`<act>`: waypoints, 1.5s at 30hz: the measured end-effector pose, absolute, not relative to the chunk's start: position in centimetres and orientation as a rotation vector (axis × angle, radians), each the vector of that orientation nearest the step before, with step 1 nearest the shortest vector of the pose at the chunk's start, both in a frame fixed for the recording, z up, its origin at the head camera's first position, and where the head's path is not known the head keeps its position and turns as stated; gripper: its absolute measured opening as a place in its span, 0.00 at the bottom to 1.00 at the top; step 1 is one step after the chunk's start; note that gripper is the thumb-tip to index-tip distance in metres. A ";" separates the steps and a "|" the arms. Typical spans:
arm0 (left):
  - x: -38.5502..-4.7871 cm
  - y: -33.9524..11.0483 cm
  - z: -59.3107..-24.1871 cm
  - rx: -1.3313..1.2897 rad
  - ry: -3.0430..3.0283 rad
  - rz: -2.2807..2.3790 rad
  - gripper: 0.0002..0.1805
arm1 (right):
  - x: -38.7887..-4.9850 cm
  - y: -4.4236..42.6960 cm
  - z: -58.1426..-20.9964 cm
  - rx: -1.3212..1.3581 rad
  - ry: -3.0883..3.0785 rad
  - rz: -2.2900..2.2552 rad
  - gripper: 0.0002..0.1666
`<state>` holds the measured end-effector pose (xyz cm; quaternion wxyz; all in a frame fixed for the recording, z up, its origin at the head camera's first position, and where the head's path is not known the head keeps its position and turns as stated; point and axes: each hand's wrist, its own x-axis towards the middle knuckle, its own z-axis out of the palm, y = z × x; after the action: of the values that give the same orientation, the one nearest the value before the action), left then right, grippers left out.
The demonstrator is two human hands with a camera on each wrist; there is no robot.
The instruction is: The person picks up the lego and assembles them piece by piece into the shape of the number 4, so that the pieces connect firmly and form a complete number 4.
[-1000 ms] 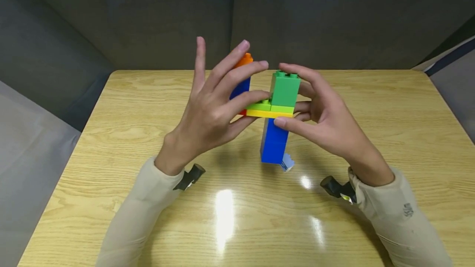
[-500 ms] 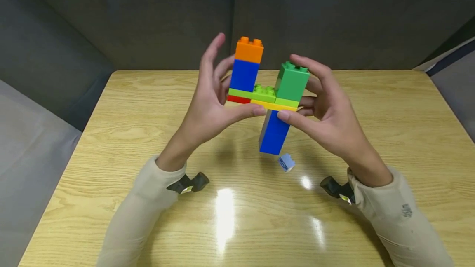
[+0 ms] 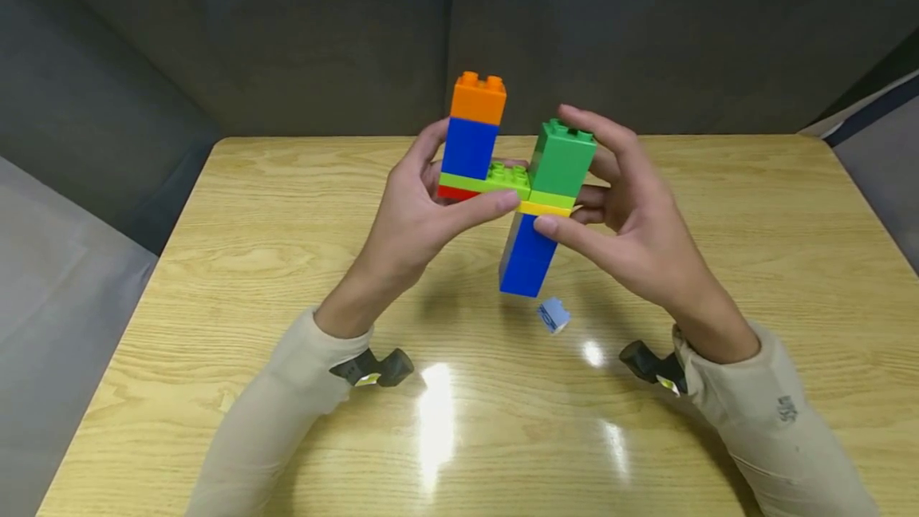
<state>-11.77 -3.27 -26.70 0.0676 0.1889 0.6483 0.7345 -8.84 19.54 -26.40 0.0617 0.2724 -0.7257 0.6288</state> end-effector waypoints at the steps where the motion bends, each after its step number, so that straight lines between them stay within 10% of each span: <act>1: -11.8 -3.2 -26.7 0.560 1.953 2.218 0.39 | -8.8 19.5 -26.4 0.825 -2.200 1.909 0.52; 14: -12.2 -3.9 -26.5 0.499 1.972 2.327 0.31 | -9.1 20.2 -26.0 0.882 -2.380 1.954 0.57; 31: -12.7 -4.1 -26.5 0.496 1.900 2.485 0.29 | -10.4 22.6 -27.6 1.086 -2.994 1.050 0.31; 45: -12.9 -3.9 -26.5 0.535 1.891 2.497 0.30 | -7.9 23.3 -30.9 1.104 -3.360 0.675 0.49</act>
<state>-12.95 -3.87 -26.49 -0.0177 0.1684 0.5950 0.7857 -7.92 23.26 -30.89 -0.2272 0.2986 -0.9088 0.1825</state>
